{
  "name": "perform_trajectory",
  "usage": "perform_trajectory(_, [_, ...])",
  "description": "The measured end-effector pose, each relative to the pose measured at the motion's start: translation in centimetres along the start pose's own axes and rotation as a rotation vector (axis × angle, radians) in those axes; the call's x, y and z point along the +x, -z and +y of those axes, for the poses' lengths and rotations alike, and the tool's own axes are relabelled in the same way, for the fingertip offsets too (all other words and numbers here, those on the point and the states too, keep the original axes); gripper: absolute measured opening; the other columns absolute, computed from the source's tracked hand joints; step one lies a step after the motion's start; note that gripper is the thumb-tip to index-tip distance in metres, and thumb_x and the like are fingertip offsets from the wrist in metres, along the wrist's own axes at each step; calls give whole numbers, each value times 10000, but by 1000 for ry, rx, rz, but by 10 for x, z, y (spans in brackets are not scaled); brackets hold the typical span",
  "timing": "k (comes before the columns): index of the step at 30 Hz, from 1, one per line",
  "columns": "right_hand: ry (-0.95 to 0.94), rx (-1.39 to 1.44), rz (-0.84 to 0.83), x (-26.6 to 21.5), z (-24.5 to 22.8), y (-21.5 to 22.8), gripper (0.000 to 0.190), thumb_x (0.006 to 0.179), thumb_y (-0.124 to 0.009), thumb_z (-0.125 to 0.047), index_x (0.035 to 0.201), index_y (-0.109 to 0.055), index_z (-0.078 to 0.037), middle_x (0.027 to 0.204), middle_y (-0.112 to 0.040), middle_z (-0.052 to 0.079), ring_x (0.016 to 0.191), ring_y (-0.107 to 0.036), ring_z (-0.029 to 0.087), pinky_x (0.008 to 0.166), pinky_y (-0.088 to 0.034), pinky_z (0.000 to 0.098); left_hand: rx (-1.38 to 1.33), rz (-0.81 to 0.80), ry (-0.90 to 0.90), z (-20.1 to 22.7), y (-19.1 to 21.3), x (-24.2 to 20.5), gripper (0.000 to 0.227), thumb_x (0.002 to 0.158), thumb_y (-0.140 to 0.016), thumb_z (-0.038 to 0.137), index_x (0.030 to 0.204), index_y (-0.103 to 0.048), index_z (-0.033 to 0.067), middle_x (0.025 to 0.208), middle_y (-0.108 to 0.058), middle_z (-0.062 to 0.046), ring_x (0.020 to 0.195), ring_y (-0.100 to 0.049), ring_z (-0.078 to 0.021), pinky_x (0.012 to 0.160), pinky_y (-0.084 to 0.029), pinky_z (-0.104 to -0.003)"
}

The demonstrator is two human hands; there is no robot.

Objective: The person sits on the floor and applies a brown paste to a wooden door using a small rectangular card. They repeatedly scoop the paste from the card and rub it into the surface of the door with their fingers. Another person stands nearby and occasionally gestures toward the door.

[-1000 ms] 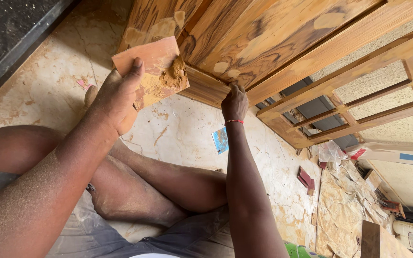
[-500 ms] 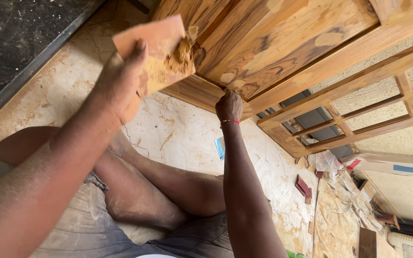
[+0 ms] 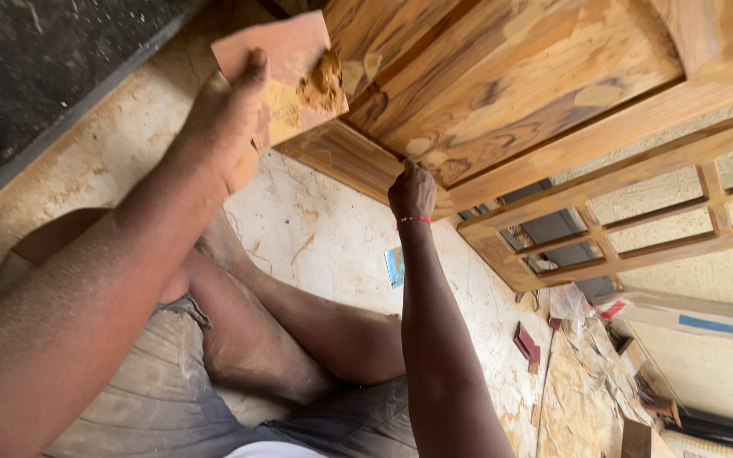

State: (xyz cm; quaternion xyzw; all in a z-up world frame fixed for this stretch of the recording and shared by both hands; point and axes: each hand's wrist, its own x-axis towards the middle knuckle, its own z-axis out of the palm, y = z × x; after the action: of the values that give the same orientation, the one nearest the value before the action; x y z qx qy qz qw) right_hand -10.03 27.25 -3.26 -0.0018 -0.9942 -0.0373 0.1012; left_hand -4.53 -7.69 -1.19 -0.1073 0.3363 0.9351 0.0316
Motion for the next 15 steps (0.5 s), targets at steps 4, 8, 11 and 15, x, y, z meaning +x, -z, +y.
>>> perform_trajectory(4, [35, -32, -3, 1, -17, -4, 323, 908, -533, -26, 1173, -710, -76, 1121, -688, 158, 1006, -667, 347, 842, -540, 457, -54, -18, -36, -4, 0, -4, 690, 906, -660, 528, 1388, -514, 56, 1300, -645, -74, 1265, -582, -197, 1051, -523, -376])
perform_trajectory(8, [-68, -82, -34, 3, -35, -3, 266, 894, -556, -28, 1094, -726, -70, 1125, -690, 149, 1052, -663, 346, 869, -540, 459, -57, -21, -59, 0, 3, -4, 728, 910, -655, 544, 1397, -482, 32, 1326, -623, -116, 1303, -569, -223, 1115, -499, -392])
perform_trajectory(11, [-76, -20, -98, 4, -52, -7, 315, 941, -490, -26, 1197, -667, -76, 1102, -666, 152, 943, -691, 312, 780, -569, 441, -4, 0, -30, -3, 5, -3, 708, 933, -608, 542, 1411, -470, 38, 1342, -608, -133, 1317, -563, -212, 1124, -477, -386])
perform_trajectory(15, [-61, -69, -6, 2, -78, -11, 213, 887, -571, -38, 1051, -706, -52, 1104, -676, 157, 1002, -672, 353, 839, -549, 478, 58, -15, -15, -4, 4, -2, 682, 968, -546, 533, 1417, -487, 23, 1363, -619, -153, 1325, -579, -203, 1137, -484, -371])
